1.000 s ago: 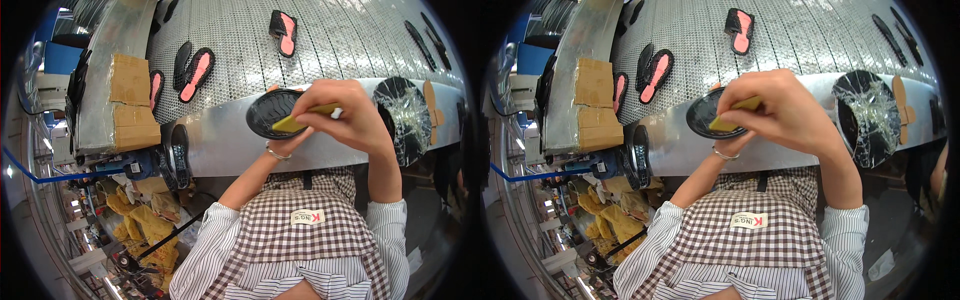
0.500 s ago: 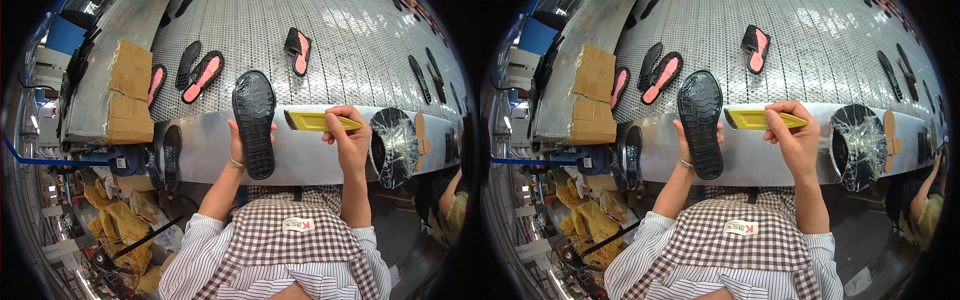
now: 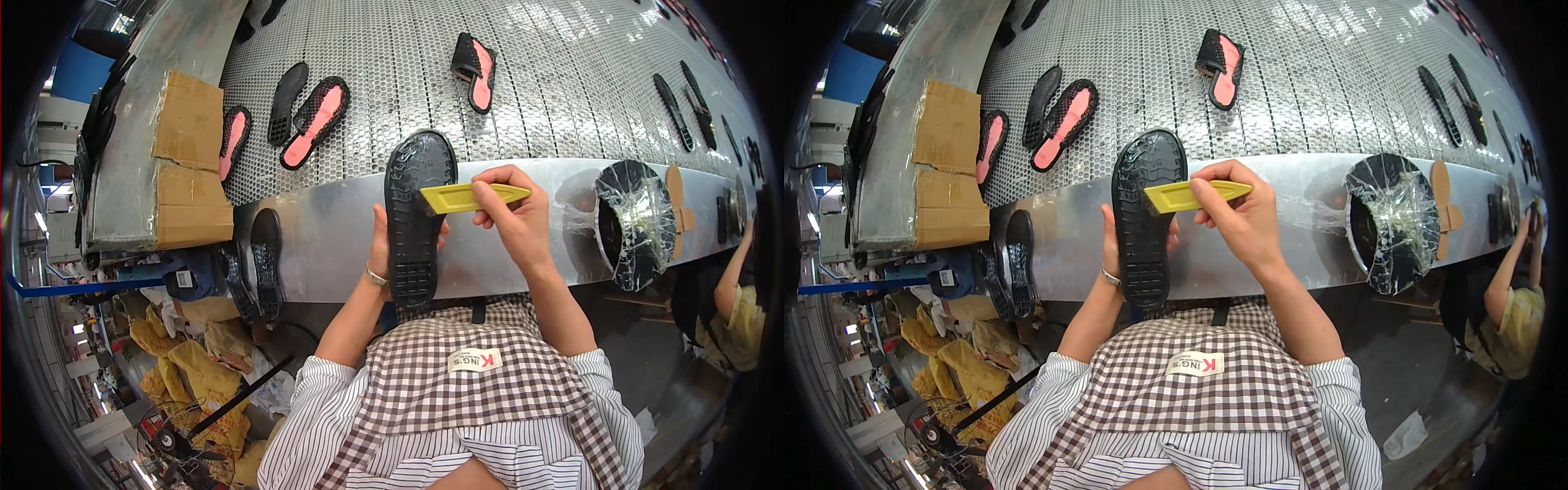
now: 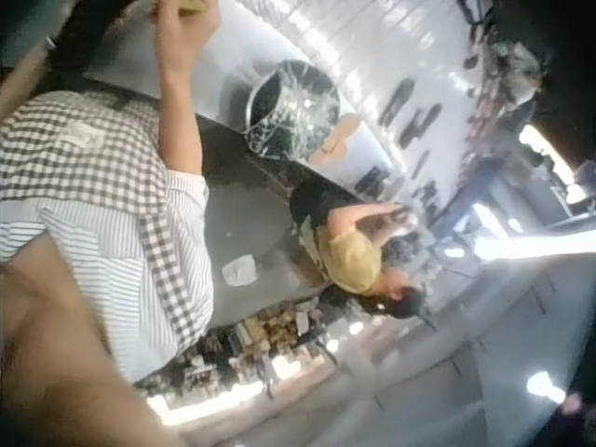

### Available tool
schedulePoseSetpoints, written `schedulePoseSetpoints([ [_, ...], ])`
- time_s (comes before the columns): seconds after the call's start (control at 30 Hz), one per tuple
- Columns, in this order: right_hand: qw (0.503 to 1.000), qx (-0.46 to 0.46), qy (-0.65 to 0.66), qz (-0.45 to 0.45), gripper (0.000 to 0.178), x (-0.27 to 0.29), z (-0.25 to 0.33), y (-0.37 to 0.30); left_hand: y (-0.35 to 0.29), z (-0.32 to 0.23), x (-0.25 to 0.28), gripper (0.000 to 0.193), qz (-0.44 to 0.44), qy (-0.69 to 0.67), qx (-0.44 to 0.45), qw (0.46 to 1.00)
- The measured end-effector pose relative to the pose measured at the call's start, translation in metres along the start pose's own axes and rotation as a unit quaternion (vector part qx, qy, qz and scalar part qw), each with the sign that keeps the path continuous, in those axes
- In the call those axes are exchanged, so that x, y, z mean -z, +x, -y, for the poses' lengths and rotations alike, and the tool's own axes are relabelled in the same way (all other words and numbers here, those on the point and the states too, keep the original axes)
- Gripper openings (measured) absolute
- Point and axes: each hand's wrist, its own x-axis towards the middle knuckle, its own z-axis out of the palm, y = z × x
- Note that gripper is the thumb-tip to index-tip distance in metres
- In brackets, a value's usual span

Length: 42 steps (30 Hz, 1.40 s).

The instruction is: The person applies adhesive to shoe soles by taking each sole from a conveyor belt, dipping a plastic scraper into glue, and spreading the glue across the surface of the sole.

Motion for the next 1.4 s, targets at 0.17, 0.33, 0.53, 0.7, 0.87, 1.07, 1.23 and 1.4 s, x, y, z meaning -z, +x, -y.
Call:
schedulePoseSetpoints([
  [0.17, 1.000, -0.012, -0.002, 0.007, 0.013, -0.001, -0.004, 0.008, -0.004, 0.006, 0.006, 0.096, 0.037, -0.002, 0.013, 0.999],
  [0.33, 0.999, -0.013, 0.029, -0.033, 0.013, 0.006, -0.011, 0.017, -0.003, 0.010, 0.008, 0.095, 0.084, 0.032, 0.016, 0.996],
  [0.53, 0.992, 0.029, 0.003, -0.124, 0.012, 0.026, -0.010, 0.022, -0.004, 0.010, 0.004, 0.091, 0.082, 0.081, 0.032, 0.993],
  [0.7, 0.992, 0.045, -0.015, -0.116, 0.011, 0.018, 0.006, 0.009, -0.005, 0.012, 0.000, 0.089, 0.062, 0.045, 0.040, 0.996],
  [0.87, 0.997, 0.023, 0.022, -0.072, 0.011, 0.012, 0.004, 0.009, -0.005, 0.009, -0.007, 0.089, 0.056, 0.047, 0.046, 0.996],
  [1.07, 0.992, 0.041, 0.042, -0.116, 0.010, 0.020, -0.002, 0.015, -0.008, 0.008, -0.010, 0.088, 0.076, 0.049, 0.041, 0.995],
  [1.23, 0.992, 0.029, 0.058, -0.112, 0.009, 0.022, -0.003, 0.015, -0.008, 0.007, -0.006, 0.088, 0.071, 0.051, 0.055, 0.995],
  [1.4, 0.999, -0.009, 0.027, -0.028, 0.010, 0.017, 0.006, 0.004, -0.006, 0.000, -0.017, 0.090, 0.042, 0.021, 0.084, 0.995],
])
